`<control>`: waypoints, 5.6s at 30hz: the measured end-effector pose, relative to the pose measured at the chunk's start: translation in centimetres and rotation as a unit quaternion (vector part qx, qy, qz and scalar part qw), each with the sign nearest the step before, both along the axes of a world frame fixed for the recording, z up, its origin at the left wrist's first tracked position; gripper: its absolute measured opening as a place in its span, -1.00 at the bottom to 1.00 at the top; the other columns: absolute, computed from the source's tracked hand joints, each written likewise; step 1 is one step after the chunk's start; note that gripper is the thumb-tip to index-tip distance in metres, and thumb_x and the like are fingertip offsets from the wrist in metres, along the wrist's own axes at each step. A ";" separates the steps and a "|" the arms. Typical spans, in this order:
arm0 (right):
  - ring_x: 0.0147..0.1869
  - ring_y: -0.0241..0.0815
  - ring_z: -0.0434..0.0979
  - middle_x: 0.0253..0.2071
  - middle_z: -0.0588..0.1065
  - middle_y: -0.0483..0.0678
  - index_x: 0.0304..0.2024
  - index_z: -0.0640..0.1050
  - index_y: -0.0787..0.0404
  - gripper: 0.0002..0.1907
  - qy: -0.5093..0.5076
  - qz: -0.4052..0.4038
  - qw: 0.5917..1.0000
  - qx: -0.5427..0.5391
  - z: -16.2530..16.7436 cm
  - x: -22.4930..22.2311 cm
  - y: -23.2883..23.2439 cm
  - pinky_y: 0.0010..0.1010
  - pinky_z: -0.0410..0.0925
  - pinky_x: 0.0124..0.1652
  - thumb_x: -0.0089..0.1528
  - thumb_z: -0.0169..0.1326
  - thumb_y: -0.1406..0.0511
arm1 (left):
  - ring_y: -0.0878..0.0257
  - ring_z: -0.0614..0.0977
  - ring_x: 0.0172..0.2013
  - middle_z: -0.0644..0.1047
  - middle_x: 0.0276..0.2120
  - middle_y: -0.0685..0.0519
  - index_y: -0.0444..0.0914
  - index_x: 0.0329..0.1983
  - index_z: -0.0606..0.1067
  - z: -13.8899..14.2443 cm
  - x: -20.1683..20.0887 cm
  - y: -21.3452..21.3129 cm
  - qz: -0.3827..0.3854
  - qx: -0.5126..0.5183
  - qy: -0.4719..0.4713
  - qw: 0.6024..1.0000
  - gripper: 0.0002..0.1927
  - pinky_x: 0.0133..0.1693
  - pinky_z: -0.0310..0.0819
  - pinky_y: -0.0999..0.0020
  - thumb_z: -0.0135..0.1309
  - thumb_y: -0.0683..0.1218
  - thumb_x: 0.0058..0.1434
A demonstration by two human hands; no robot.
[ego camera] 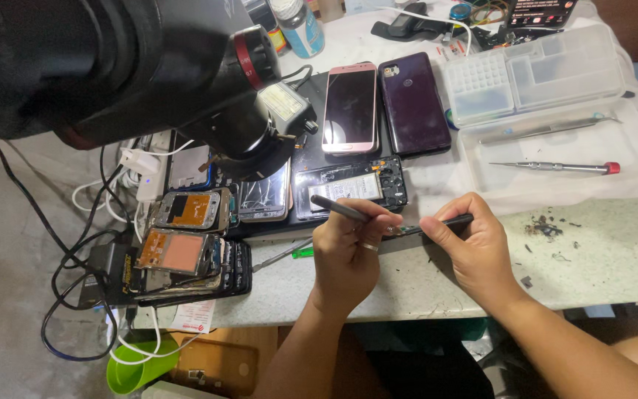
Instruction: The person uses a metal prying tool to separate the screen from the smartphone frame and then manipulates internal components. The person works on a single device at a time on a cluttered workbench.
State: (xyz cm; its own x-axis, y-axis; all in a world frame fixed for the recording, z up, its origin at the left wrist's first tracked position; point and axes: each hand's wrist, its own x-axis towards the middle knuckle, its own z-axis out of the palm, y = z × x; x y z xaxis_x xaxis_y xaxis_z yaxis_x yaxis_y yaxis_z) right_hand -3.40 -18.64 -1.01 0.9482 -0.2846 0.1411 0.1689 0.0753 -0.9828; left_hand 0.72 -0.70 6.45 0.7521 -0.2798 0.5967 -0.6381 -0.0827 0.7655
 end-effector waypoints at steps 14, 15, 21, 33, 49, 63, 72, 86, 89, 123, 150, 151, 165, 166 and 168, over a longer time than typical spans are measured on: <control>-0.19 -0.44 0.41 -0.25 0.47 -0.17 -0.19 0.39 0.20 -0.78 -0.015 0.002 1.000 0.021 -0.5 0.0 -0.3 -0.57 0.33 -0.16 0.30 0.21 0.32 | 0.27 0.69 -0.22 0.58 -0.26 -0.06 -0.38 -0.06 0.34 -0.9 0.4 -0.4 -0.045 -0.154 0.151 0.975 -0.91 -0.17 0.72 0.41 -0.03 -0.24 0.48; -0.18 -0.44 0.41 -0.24 0.47 -0.17 -0.19 0.39 0.20 -0.78 -0.019 -0.001 1.000 0.014 -0.6 0.1 -0.3 -0.57 0.34 -0.15 0.30 0.21 0.32 | 0.28 0.68 -0.22 0.57 -0.26 -0.05 -0.38 -0.05 0.34 -1.0 0.4 -0.4 -0.039 -0.148 0.152 0.977 -0.91 -0.17 0.71 0.42 -0.03 -0.24 0.48; -0.22 -0.43 0.43 -0.25 0.48 -0.17 -0.19 0.39 0.19 -0.77 -0.002 -0.008 1.000 0.022 -0.5 0.1 -0.2 -0.56 0.36 -0.20 0.29 0.21 0.32 | 0.30 0.68 -0.21 0.54 -0.26 -0.01 -0.38 -0.05 0.35 -1.1 0.6 -0.5 -0.033 -0.111 0.133 0.984 -0.91 -0.20 0.71 0.43 -0.01 -0.24 0.47; -0.26 -0.43 0.44 -0.28 0.48 -0.16 -0.18 0.38 0.20 -0.77 0.028 -0.003 0.999 0.035 0.4 -0.2 0.0 -0.56 0.36 -0.28 0.29 0.19 0.29 | 0.30 0.71 -0.23 0.60 -0.25 0.00 -0.36 -0.02 0.35 -0.6 1.0 -0.2 -0.049 -0.060 0.106 0.991 -0.91 -0.17 0.71 0.47 -0.03 -0.28 0.45; -0.16 -0.42 0.42 -0.22 0.47 -0.16 -0.17 0.37 0.20 -0.75 -0.015 -0.011 1.000 0.005 -0.6 0.0 -0.1 -0.57 0.35 -0.13 0.30 0.20 0.29 | 0.31 0.67 -0.31 0.62 -0.32 0.01 -0.34 -0.13 0.49 0.4 0.0 0.1 -0.048 0.017 -0.016 0.999 -0.94 -0.26 0.57 0.49 0.14 -0.29 0.39; -0.16 -0.41 0.41 -0.23 0.46 -0.15 -0.17 0.37 0.20 -0.77 -0.014 -0.008 1.000 -0.023 -0.3 -0.1 -0.2 -0.57 0.33 -0.12 0.32 0.18 0.29 | 0.33 0.66 -0.37 0.65 -0.27 0.01 -0.30 -0.12 0.50 0.3 0.1 0.2 -0.076 0.018 -0.040 0.996 -0.93 -0.33 0.54 0.48 0.17 -0.25 0.39; -0.15 -0.42 0.42 -0.22 0.46 -0.15 -0.16 0.36 0.20 -0.76 -0.019 -0.003 1.000 0.008 -0.6 -0.2 -0.2 -0.57 0.33 -0.12 0.33 0.18 0.31 | 0.34 0.63 -0.42 0.64 -0.32 0.04 -0.29 -0.15 0.50 0.5 -0.1 0.2 -0.062 0.036 -0.024 0.997 -0.90 -0.37 0.49 0.48 0.22 -0.26 0.35; -0.17 -0.42 0.42 -0.24 0.46 -0.15 -0.17 0.36 0.19 -0.76 -0.011 -0.007 1.000 -0.012 -0.2 -0.2 -0.2 -0.57 0.34 -0.15 0.33 0.18 0.27 | 0.35 0.65 -0.41 0.64 -0.31 0.05 -0.29 -0.15 0.50 0.3 0.0 -0.1 -0.060 0.047 -0.029 0.997 -0.92 -0.38 0.50 0.49 0.18 -0.26 0.37; -0.17 -0.42 0.43 -0.24 0.46 -0.15 -0.18 0.36 0.19 -0.76 -0.004 -0.005 1.000 -0.002 -0.2 -0.2 -0.2 -0.56 0.34 -0.16 0.32 0.18 0.28 | 0.36 0.62 -0.43 0.64 -0.33 0.06 -0.29 -0.16 0.49 0.5 0.0 -0.1 -0.062 0.050 -0.024 0.997 -0.92 -0.39 0.48 0.48 0.18 -0.26 0.37; -0.23 -0.45 0.39 -0.27 0.45 -0.18 -0.22 0.40 0.19 -0.78 0.012 0.000 1.000 0.013 0.3 -0.1 -0.1 -0.60 0.31 -0.22 0.30 0.20 0.29 | 0.30 0.71 -0.32 0.64 -0.32 -0.02 -0.36 -0.16 0.48 0.2 -0.2 -0.1 -0.035 0.026 -0.036 0.998 -0.92 -0.28 0.60 0.50 0.15 -0.32 0.36; -0.20 -0.45 0.40 -0.25 0.45 -0.18 -0.19 0.38 0.18 -0.78 0.008 -0.004 1.000 0.006 0.2 -0.2 -0.2 -0.58 0.33 -0.18 0.32 0.19 0.29 | 0.29 0.70 -0.18 0.62 -0.22 -0.06 -0.38 -0.09 0.40 -0.7 0.0 -0.1 -0.071 -0.068 0.069 0.993 -0.95 -0.10 0.73 0.42 0.04 -0.31 0.45; -0.20 -0.45 0.40 -0.26 0.45 -0.19 -0.19 0.38 0.18 -0.78 0.008 -0.003 1.000 0.011 0.2 -0.2 -0.2 -0.58 0.33 -0.19 0.32 0.19 0.29 | 0.30 0.70 -0.19 0.62 -0.23 -0.06 -0.38 -0.10 0.41 -0.7 0.0 -0.1 -0.071 -0.068 0.073 0.992 -0.94 -0.11 0.71 0.44 0.04 -0.31 0.44; -0.12 -0.42 0.38 -0.22 0.44 -0.17 -0.18 0.37 0.19 -0.76 -0.025 -0.012 0.999 -0.018 -0.4 -0.1 -0.2 -0.56 0.31 -0.07 0.33 0.19 0.28 | 0.32 0.71 -0.25 0.64 -0.29 -0.01 -0.35 -0.13 0.47 0.0 0.0 0.0 -0.056 0.009 0.026 0.998 -0.92 -0.18 0.63 0.50 0.12 -0.32 0.37; -0.12 -0.42 0.38 -0.22 0.44 -0.17 -0.17 0.36 0.19 -0.76 -0.026 -0.012 0.999 -0.018 -0.4 0.0 -0.1 -0.56 0.31 -0.07 0.33 0.19 0.28 | 0.31 0.71 -0.25 0.64 -0.28 -0.01 -0.35 -0.12 0.48 0.1 0.1 0.0 -0.056 0.007 0.026 0.998 -0.92 -0.18 0.63 0.50 0.13 -0.33 0.38; -0.13 -0.42 0.38 -0.23 0.44 -0.17 -0.17 0.36 0.19 -0.76 -0.024 -0.014 0.999 -0.018 -0.5 -0.1 -0.1 -0.57 0.30 -0.08 0.33 0.19 0.28 | 0.31 0.71 -0.24 0.65 -0.28 -0.01 -0.34 -0.12 0.48 0.2 0.0 -0.1 -0.059 0.004 0.029 0.998 -0.91 -0.17 0.62 0.49 0.13 -0.33 0.38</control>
